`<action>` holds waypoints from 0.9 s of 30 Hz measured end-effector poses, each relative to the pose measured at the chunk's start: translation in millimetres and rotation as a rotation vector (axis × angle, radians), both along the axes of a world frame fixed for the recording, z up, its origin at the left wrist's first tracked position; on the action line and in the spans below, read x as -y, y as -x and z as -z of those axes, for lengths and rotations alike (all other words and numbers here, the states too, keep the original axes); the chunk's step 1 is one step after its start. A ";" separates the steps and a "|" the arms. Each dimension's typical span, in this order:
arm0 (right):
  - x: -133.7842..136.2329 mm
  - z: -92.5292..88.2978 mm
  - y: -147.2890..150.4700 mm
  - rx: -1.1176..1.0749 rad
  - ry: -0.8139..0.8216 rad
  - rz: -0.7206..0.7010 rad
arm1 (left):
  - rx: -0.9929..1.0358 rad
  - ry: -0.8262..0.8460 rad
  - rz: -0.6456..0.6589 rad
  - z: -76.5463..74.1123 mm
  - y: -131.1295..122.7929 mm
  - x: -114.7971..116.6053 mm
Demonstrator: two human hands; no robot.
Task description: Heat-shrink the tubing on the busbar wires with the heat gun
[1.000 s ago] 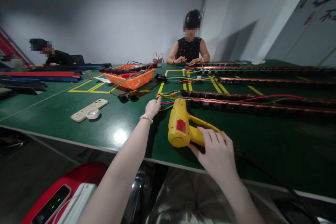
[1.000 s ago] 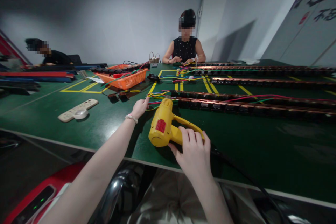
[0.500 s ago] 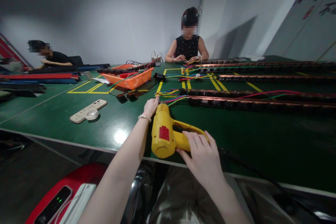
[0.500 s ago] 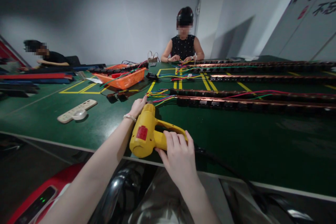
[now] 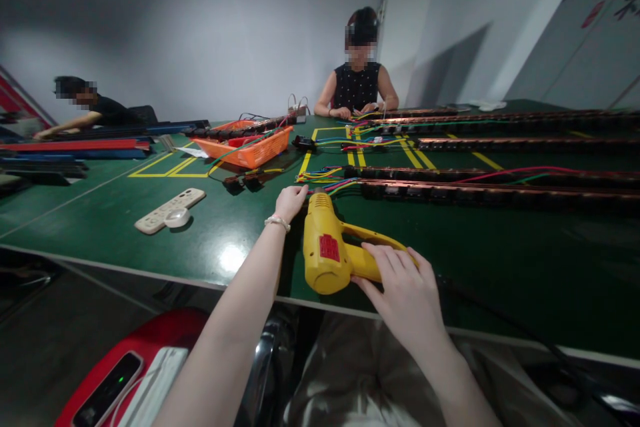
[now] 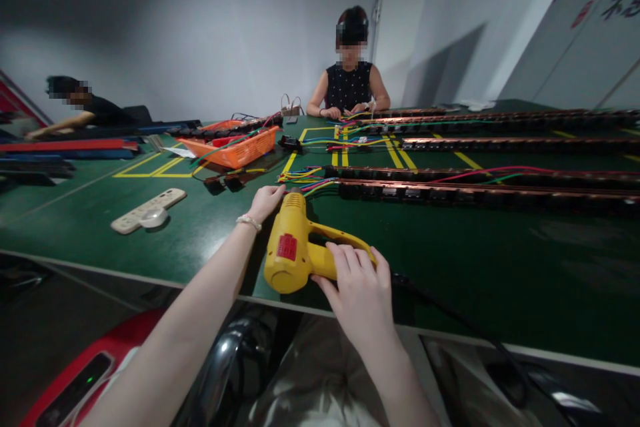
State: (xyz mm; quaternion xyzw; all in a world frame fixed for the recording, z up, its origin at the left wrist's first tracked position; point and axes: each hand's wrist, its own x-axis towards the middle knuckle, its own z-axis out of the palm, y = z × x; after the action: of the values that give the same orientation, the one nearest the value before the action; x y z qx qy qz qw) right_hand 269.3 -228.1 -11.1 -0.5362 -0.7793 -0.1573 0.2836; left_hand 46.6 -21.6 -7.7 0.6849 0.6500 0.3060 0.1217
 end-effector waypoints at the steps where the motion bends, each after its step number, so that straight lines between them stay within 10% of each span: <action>1: -1.3 -0.1 -3.8 0.008 -0.008 0.014 | -0.005 -0.001 0.002 -0.3 -0.5 0.6; 27: -6.7 2.6 -20.8 0.116 -0.036 0.339 | -0.108 0.020 -0.269 -0.1 5.5 -0.2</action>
State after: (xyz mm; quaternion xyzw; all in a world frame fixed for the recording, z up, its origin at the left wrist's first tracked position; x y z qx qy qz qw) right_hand 290.1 -221.5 -13.7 -0.6447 -0.6899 -0.2474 0.2171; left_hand 41.1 -21.4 -7.6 0.6057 0.7447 0.2757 0.0514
